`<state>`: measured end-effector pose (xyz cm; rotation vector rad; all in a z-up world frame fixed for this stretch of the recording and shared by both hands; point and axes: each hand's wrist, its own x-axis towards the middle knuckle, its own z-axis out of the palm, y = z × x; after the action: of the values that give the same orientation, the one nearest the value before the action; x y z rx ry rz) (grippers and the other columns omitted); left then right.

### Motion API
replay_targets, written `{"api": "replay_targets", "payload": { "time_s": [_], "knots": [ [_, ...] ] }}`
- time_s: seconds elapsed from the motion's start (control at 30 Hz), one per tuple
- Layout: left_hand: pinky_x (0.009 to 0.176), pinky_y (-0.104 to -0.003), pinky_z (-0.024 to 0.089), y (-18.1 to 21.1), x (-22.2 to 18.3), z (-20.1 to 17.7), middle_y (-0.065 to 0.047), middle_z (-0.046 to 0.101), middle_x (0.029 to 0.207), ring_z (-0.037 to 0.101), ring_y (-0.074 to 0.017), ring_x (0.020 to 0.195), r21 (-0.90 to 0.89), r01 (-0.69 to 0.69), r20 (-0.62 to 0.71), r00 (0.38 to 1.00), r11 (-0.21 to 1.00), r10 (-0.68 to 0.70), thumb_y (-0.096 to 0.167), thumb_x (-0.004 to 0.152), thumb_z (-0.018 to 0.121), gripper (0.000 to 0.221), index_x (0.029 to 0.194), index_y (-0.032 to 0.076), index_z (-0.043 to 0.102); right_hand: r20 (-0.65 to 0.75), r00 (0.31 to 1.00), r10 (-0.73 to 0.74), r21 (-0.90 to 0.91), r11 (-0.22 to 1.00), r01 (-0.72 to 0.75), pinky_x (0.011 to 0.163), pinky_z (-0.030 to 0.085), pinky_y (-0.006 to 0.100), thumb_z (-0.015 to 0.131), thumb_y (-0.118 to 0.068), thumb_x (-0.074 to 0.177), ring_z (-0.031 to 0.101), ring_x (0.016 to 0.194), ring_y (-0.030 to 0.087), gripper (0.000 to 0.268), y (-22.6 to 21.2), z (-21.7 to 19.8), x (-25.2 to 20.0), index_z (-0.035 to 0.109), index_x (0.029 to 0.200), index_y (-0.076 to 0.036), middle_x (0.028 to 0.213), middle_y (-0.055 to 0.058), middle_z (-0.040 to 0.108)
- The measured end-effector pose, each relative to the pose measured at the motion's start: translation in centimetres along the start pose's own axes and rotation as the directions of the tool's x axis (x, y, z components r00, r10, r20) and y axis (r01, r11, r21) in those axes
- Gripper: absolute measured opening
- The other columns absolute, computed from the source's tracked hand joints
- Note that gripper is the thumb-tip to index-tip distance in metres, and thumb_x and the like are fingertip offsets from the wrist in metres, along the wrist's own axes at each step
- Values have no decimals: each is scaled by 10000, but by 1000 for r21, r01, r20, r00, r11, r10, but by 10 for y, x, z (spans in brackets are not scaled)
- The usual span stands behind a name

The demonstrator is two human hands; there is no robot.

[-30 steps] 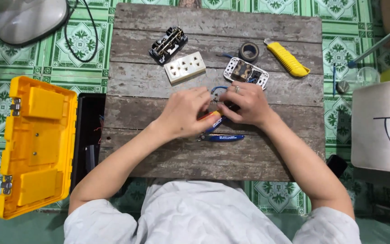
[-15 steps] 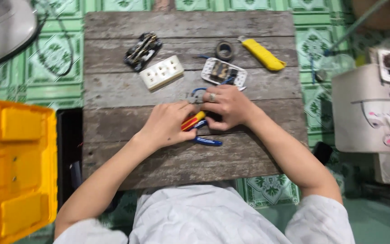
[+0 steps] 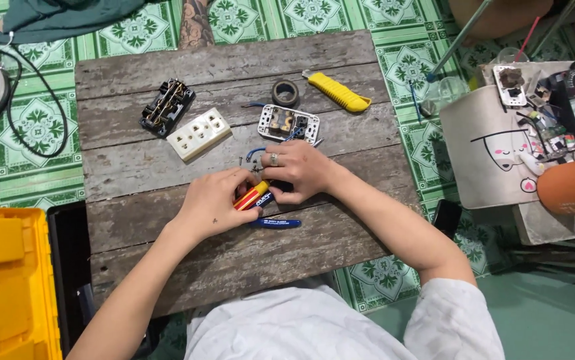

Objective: The person uses a screwdriver to loosen and tighten screws on an electrical socket, adjusting wires and internal components. They also use pliers to strip wire insulation and manipulate the socket parts on a wooden table.

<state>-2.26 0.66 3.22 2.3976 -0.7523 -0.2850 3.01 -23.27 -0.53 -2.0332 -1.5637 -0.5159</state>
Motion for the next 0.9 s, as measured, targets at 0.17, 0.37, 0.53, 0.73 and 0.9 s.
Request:
{"api": "replay_targets", "payload": {
  "time_s": [0.17, 0.37, 0.53, 0.73, 0.9],
  "knots": [
    [703, -384, 589, 1, 1, 0, -37, 706, 828, 737, -262, 731, -3, 30, 22, 999, 1000, -30, 537, 726, 801, 500, 1055, 168, 719, -9, 1000, -7, 3, 1000, 7, 621, 513, 353, 595, -303, 865, 583, 749, 247, 201, 1, 0, -1, 648, 876, -109, 853, 52, 597],
    [681, -389, 579, 1, 1, 1, -23, 695, 822, 731, -245, 715, 2, 40, 23, 999, 999, -40, 486, 728, 806, 460, 1050, 169, 714, 2, 1000, 5, 7, 1000, -5, 625, 513, 349, 593, -305, 859, 581, 751, 243, 207, 2, 2, -4, 653, 887, -109, 867, 45, 601],
    [671, -368, 570, 2, 1, 0, -9, 688, 807, 721, -218, 683, -8, 45, 8, 999, 999, -45, 488, 717, 814, 452, 1033, 177, 720, 21, 1000, 14, 5, 1000, -14, 625, 511, 338, 586, -313, 857, 571, 742, 231, 206, 2, 0, -3, 649, 883, -119, 864, 32, 593],
    [650, -374, 560, -2, 0, 4, 6, 671, 793, 711, -212, 673, 8, 34, -18, 999, 999, -33, 477, 700, 827, 450, 1023, 187, 706, 27, 1000, 12, -10, 1000, -12, 619, 514, 335, 587, -306, 854, 576, 739, 225, 202, -1, -3, 0, 651, 886, -117, 870, 38, 595],
    [656, -367, 553, -1, 0, 4, 11, 669, 785, 711, -206, 669, 4, 37, -18, 999, 999, -37, 466, 695, 823, 446, 1022, 186, 707, 20, 1000, 15, -2, 1000, -15, 615, 506, 334, 582, -308, 858, 567, 730, 229, 207, 0, -2, 0, 656, 893, -118, 865, 37, 585]
  ]
}}
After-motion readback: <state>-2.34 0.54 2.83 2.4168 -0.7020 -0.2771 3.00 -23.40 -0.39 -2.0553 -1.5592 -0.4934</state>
